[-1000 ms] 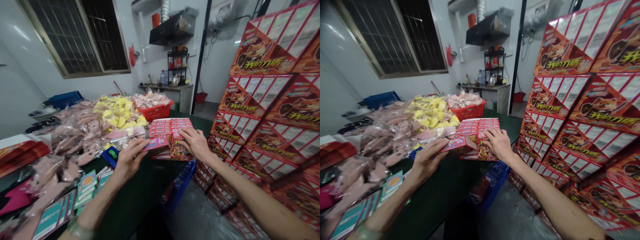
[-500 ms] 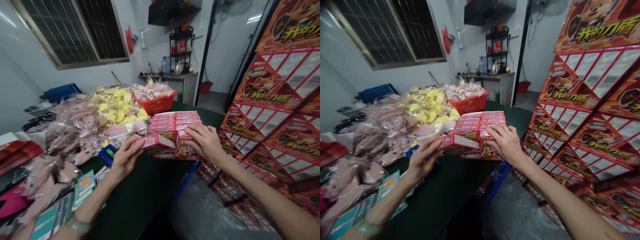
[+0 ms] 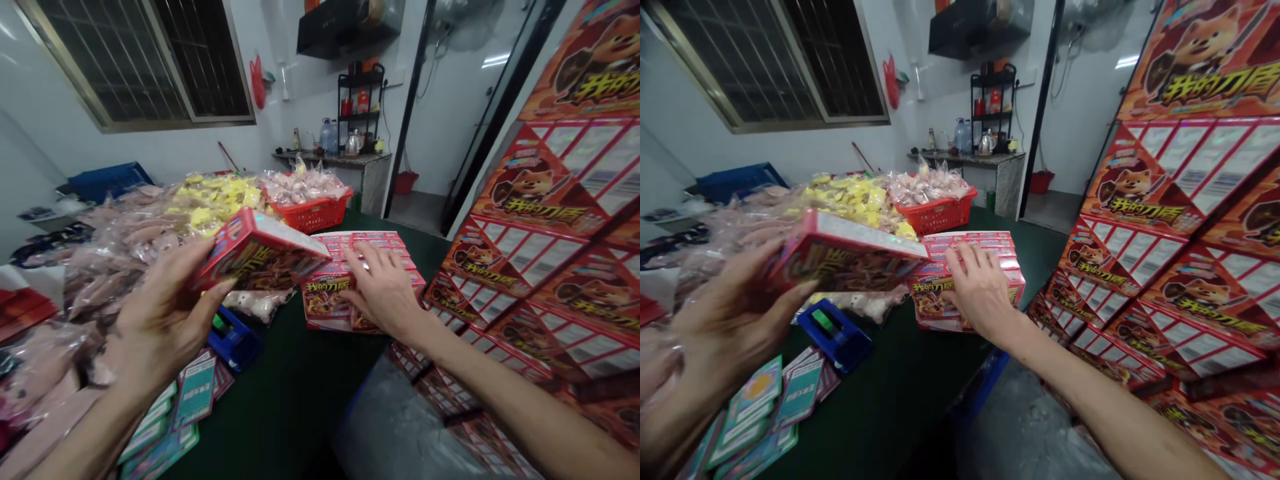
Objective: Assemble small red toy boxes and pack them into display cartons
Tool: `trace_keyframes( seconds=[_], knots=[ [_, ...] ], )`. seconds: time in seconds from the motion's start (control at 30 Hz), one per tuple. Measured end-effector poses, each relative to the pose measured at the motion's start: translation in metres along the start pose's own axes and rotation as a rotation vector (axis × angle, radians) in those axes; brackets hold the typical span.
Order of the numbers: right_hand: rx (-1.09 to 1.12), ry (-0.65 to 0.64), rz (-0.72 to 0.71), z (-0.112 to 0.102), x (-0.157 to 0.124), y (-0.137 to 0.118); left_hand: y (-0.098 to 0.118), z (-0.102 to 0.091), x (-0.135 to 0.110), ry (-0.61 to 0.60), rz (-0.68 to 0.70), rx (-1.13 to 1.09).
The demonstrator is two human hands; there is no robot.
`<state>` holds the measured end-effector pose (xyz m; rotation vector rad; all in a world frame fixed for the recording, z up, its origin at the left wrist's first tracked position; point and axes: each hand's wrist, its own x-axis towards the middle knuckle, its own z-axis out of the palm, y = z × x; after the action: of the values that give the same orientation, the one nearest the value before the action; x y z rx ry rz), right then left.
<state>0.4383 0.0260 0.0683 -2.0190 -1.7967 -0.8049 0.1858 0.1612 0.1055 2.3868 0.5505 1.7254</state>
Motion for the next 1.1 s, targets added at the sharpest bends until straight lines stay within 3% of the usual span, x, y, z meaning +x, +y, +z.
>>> trace_keyframes(
  seconds=[0.13, 0.27, 0.5, 0.7, 0.83, 1.1],
  knots=[
    [0.0, -0.122, -0.05, 0.01, 0.013, -0.003, -0.004, 0.016, 0.026, -0.088, 0.197, -0.03],
    [0.077, -0.088, -0.039, 0.01, 0.011, 0.002, -0.006, 0.018, 0.041, -0.065, 0.306, 0.029],
    [0.096, -0.245, -0.008, 0.003, 0.022, 0.0, -0.002, 0.035, 0.059, -0.133, 0.209, -0.033],
    [0.167, -0.207, -0.046, 0.006, 0.023, 0.001, -0.011, 0.051, 0.063, -0.171, 0.194, -0.097],
    [0.257, -0.175, 0.02, 0.008, 0.024, 0.004, -0.015, 0.061, 0.069, -0.175, 0.182, -0.137],
    [0.253, -0.287, 0.052, 0.006, 0.044, 0.009, -0.018, 0.08, 0.092, -0.271, 0.206, -0.198]
  ],
)
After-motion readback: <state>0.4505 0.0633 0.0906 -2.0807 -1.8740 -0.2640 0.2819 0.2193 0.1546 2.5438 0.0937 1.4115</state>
